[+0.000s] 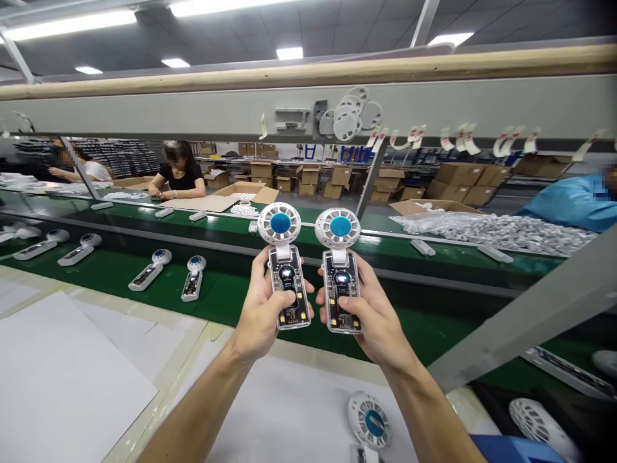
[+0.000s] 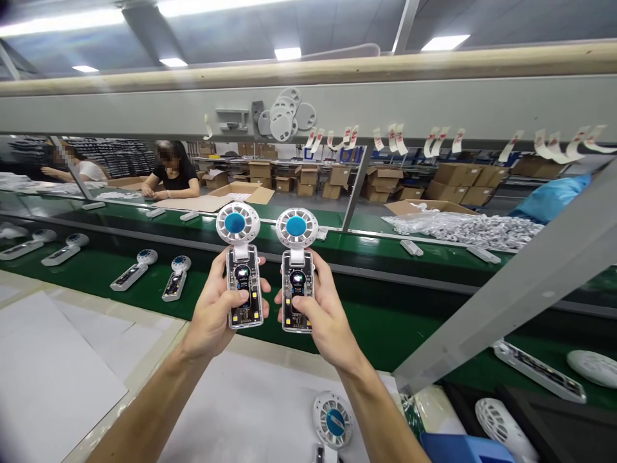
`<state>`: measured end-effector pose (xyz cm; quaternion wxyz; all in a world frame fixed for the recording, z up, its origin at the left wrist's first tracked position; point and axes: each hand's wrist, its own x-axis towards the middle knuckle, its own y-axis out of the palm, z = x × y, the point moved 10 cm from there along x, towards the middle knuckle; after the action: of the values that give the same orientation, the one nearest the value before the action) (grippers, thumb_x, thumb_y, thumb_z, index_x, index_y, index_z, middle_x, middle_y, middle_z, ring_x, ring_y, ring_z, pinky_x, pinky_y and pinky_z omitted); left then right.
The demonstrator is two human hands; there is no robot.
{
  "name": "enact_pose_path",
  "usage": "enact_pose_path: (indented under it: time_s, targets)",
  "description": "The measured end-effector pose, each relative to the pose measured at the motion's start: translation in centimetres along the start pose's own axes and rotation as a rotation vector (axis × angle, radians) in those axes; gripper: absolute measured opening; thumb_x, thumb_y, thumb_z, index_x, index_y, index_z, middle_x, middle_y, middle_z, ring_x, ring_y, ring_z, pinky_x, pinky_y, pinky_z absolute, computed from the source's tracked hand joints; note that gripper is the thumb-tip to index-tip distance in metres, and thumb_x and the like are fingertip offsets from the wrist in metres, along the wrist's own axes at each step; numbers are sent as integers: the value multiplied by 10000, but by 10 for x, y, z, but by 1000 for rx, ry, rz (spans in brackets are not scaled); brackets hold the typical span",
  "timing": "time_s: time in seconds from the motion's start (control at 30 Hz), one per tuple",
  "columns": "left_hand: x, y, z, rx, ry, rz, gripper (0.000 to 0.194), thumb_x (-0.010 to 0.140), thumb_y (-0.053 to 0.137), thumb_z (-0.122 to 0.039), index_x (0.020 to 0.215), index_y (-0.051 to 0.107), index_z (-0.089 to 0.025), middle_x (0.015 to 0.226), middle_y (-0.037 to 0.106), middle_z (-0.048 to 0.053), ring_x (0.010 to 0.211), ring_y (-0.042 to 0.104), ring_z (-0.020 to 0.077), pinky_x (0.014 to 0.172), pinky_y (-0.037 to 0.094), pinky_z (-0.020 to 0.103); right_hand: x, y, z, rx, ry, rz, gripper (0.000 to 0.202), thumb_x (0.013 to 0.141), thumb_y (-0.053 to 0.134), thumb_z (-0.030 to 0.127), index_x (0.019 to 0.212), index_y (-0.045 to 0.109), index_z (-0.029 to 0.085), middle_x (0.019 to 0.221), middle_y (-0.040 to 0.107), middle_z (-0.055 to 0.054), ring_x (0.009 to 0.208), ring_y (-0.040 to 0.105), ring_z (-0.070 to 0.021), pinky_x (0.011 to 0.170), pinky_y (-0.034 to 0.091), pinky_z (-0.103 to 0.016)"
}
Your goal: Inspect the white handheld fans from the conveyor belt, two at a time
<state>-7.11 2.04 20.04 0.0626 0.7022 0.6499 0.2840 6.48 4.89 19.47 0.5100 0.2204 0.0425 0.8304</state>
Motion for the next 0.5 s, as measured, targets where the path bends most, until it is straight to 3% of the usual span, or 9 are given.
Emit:
enact_pose_path:
  time_s: [0.3, 0.4, 0.5]
  targets:
    - [-1, 4, 4, -14, -51, 40, 714, 791, 639, -146, 1389, 287, -316, 1183, 625, 75, 695, 690, 172, 546, 555, 301, -3, -1, -1, -30, 14, 14, 674, 865, 588, 180, 1457, 318, 353, 1199, 615, -51, 758, 667, -156, 615, 588, -314]
    - [-4, 9, 1, -27, -45, 78, 690, 816, 641, -171, 1387, 287, -326, 1156, 640, 69, 664, 690, 172, 548, 549, 306, -4, -1, 2, -45, -2, -24, 674, 872, 602, 201, 1459, 313, 362, 1230, 610, -55, 822, 674, -176, 644, 593, -337]
    - [-8, 8, -5, -1, -22, 41, 610, 831, 677, -238, 1335, 339, -304, 1092, 650, 46, 648, 674, 152, 568, 550, 302, -5, -4, 7, -70, -63, -81, 686, 855, 650, 228, 1439, 317, 365, 1228, 619, -48, 825, 680, -179, 677, 588, -347]
